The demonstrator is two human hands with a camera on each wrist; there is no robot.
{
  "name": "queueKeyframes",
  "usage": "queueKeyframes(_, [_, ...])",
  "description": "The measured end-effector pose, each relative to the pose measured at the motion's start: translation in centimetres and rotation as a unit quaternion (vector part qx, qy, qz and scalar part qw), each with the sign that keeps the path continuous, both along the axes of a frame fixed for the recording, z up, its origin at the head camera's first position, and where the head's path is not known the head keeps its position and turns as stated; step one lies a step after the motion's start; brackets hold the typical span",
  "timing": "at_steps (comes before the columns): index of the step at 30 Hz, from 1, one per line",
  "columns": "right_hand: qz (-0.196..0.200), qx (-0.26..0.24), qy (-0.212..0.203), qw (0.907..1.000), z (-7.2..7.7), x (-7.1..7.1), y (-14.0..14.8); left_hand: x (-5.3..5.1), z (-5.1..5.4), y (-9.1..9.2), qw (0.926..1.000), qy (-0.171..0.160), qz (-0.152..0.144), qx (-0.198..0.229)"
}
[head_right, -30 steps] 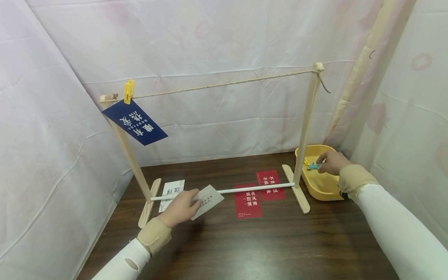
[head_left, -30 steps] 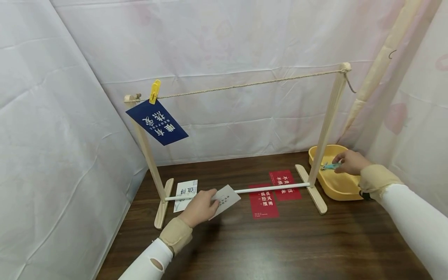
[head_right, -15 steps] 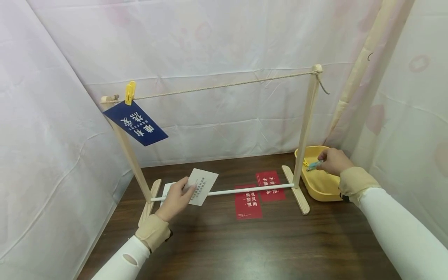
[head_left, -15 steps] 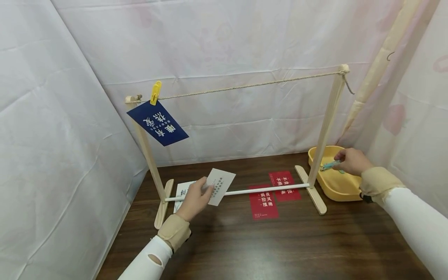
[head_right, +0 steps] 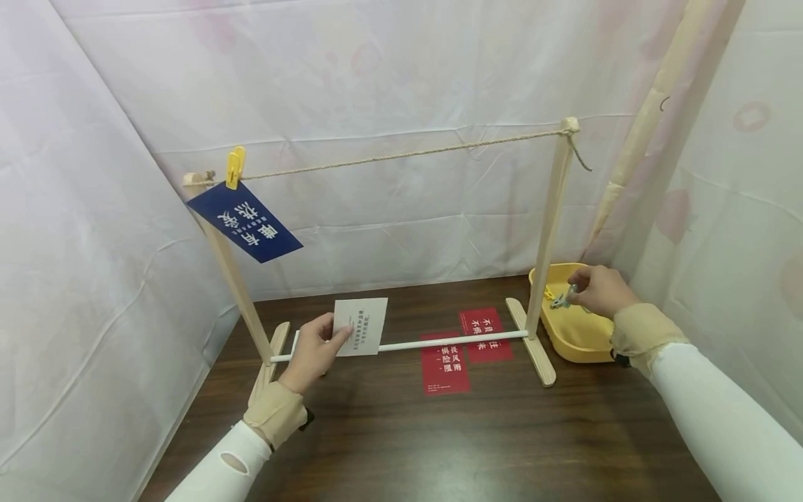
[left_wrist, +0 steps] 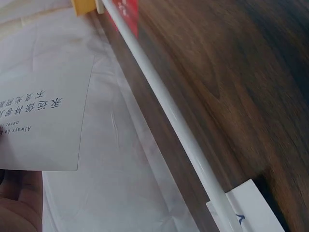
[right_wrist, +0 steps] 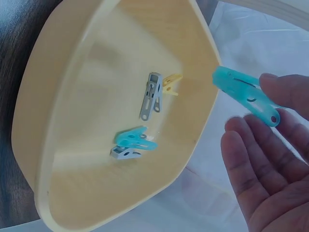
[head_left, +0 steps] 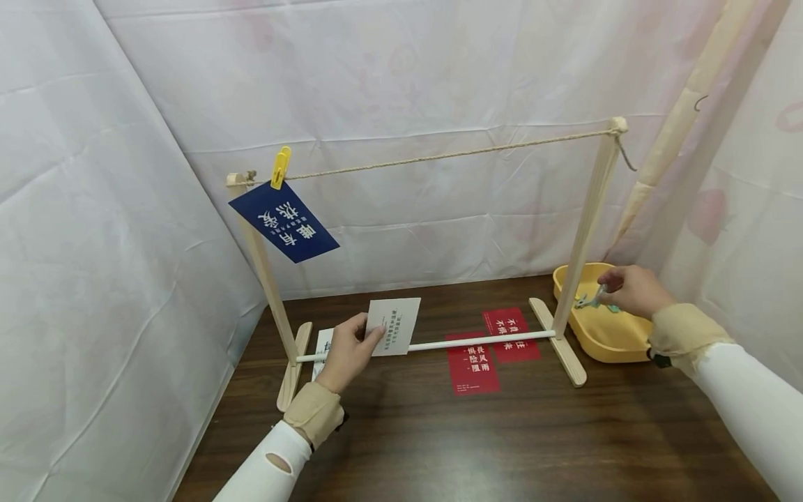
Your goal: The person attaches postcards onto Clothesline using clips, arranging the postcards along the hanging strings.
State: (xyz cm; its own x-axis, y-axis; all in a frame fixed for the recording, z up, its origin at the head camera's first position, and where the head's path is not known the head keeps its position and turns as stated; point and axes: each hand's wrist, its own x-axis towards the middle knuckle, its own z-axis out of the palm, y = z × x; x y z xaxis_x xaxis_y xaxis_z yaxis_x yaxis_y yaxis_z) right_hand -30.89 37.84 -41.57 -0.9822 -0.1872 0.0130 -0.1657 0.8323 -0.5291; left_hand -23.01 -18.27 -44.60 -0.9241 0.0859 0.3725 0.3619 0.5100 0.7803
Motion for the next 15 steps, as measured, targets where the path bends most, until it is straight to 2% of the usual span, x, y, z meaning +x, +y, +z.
queueKeyframes(7, [0.002, -0.001, 0.038, 0.9993, 0.2, 0.4, -0.3, -0.1, 1.0, 0.1, 0.9980, -0.013, -0.001, 0.061])
queueKeyframes(15, [-0.018, -0.027, 0.046, 0.9984, 1.2, 1.3, -0.6, -0.5, 2.2, 0.1, 0.9940, -0.011, 0.009, 0.109])
